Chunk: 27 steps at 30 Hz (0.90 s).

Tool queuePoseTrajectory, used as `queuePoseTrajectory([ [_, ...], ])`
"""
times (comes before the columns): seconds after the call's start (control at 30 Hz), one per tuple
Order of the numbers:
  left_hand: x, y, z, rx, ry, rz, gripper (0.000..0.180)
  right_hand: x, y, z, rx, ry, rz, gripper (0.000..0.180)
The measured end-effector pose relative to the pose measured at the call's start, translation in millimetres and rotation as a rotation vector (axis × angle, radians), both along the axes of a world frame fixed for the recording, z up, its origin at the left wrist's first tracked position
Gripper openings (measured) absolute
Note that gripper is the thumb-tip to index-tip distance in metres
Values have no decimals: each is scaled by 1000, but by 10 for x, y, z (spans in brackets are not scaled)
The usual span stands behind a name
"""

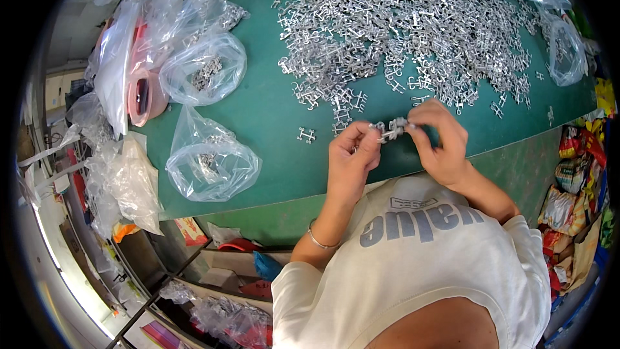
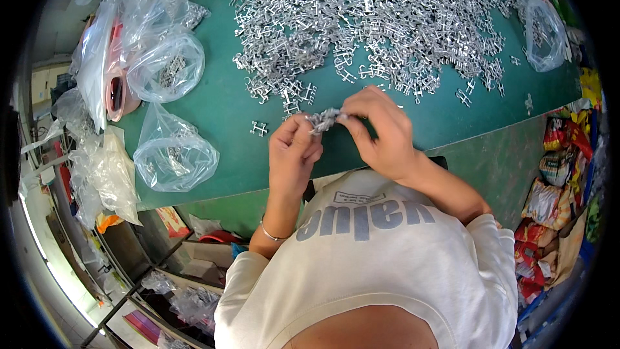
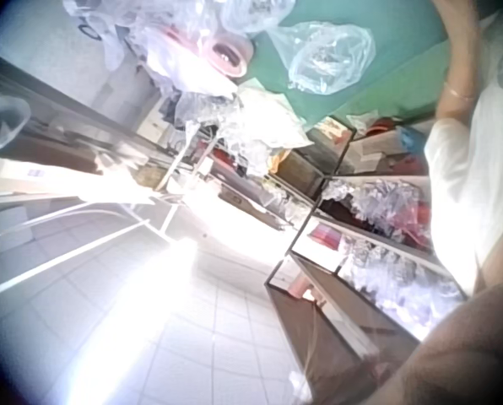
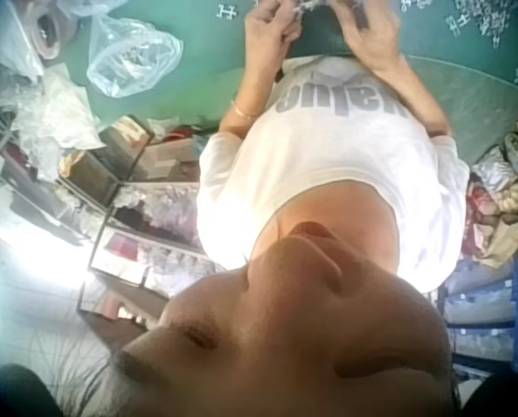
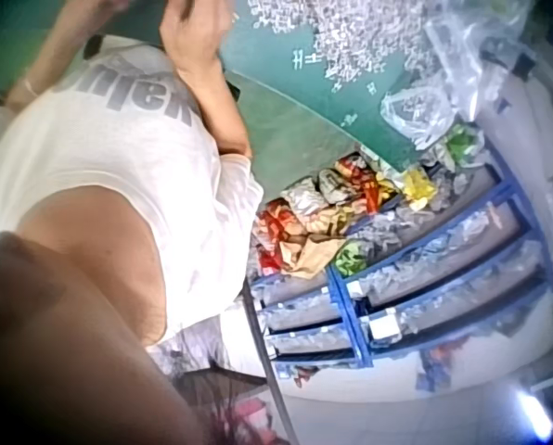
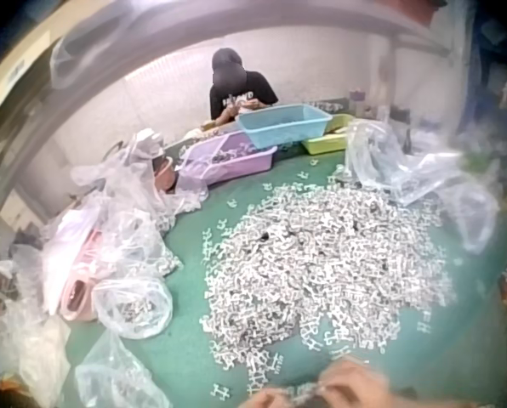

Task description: The person sorts through a large pile of silver-colored H-shaped metal hardware components on a green workbench, picking up individual pieces by hand and grouping some together.

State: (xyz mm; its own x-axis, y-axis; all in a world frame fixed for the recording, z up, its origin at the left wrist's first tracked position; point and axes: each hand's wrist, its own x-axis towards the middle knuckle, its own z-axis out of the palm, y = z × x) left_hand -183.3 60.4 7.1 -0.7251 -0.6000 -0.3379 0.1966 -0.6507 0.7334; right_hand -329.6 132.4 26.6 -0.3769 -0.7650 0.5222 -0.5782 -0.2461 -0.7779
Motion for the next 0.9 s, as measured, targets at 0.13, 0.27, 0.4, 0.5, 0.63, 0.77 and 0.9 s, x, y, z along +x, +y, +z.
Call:
queuePoseTrajectory([
  [0.13, -20, -62, 30, 306, 258, -29, 22, -32, -28, 14, 88, -143, -53, 5],
  [0.27, -37, -64, 71, 187, 146, 11, 22, -51, -14, -9, 355, -888, 48, 10],
  [0.4, -38, -52, 32, 92, 108, 29, 21, -121, -56, -160, 378, -446, -101, 14],
  [0.5, -35, -51, 42, 91, 95, 37, 20, -225, -58, -118, 426, -835, 39, 15],
  [0.63, -42, -51, 49, 95, 54, 53, 22, -253, -26, -122, 435, -916, 91, 15],
  [0.77, -73, -51, 74, 88, -16, 100, 24, -207, -3, -85, 383, -929, 189, 14],
  [0.9, -138, -27, 168, 97, -88, 126, 26, -95, 3, -39, 350, -725, 129, 12],
])
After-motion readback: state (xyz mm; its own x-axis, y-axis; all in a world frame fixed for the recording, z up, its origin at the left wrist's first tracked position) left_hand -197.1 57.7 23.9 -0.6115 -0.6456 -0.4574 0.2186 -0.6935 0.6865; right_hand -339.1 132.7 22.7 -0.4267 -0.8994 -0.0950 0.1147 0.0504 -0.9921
